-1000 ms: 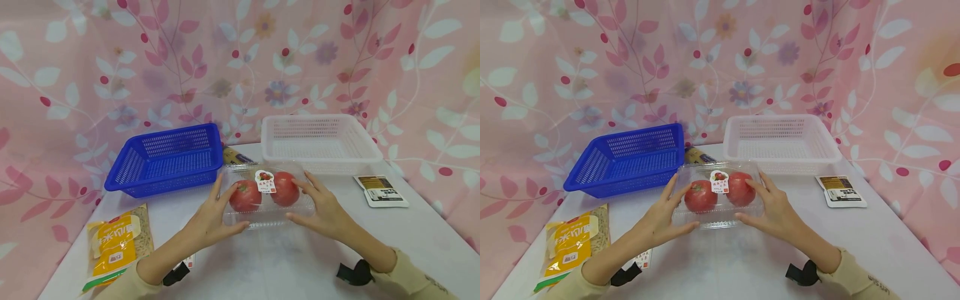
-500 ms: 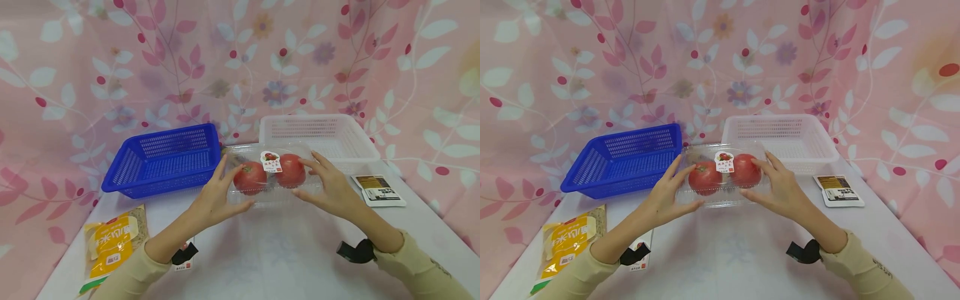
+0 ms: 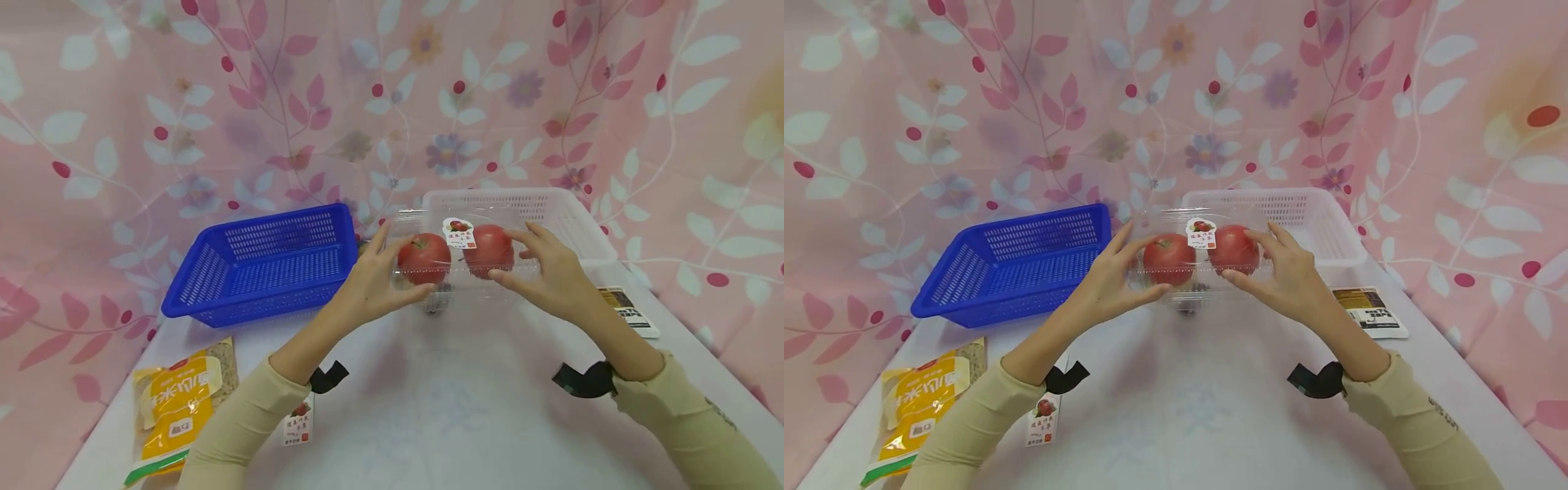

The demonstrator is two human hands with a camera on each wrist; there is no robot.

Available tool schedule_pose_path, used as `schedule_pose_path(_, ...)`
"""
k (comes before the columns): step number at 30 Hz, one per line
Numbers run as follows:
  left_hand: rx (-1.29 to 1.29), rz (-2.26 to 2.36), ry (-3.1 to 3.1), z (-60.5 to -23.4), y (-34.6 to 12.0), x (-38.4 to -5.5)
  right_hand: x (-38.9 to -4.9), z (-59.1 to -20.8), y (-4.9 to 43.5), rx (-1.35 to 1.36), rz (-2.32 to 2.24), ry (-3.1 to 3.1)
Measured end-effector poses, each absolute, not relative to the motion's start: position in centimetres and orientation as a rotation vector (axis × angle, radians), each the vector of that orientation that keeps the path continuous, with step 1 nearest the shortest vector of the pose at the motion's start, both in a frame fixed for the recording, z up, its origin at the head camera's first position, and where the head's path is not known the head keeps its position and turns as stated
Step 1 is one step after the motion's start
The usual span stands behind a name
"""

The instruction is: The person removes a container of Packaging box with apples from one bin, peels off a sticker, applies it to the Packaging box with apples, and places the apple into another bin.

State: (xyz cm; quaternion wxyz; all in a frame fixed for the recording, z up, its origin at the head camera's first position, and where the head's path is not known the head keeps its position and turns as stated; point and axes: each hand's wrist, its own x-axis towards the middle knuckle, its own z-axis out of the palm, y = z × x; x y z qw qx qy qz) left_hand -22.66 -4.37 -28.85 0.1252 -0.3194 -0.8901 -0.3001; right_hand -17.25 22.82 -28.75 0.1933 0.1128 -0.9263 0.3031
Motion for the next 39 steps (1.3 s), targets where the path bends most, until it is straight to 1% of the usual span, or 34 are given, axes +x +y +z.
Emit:
schedule_pose_path(13,-0.930,-0.930,-2.594,-28.1,0.1,-27.7,-20.3,-27.7,26.0,0.167,0.825,-2.615)
schedule_pose_path(20,-0.907,-0.938,-2.639,-27.6,2.4,-30.1,-21.9,-27.6,27.9,0.150,0.832,-2.599)
schedule_pose_path(28,-0.913,-0.943,-2.683,-28.7,4.3,-32.2,-23.6,-27.7,29.7,0.113,0.876,-2.661)
schedule_pose_path(39,-0.920,-0.988,-2.711,-30.5,5.2,-35.0,-26.7,-28.5,30.3,0.109,0.940,-2.643)
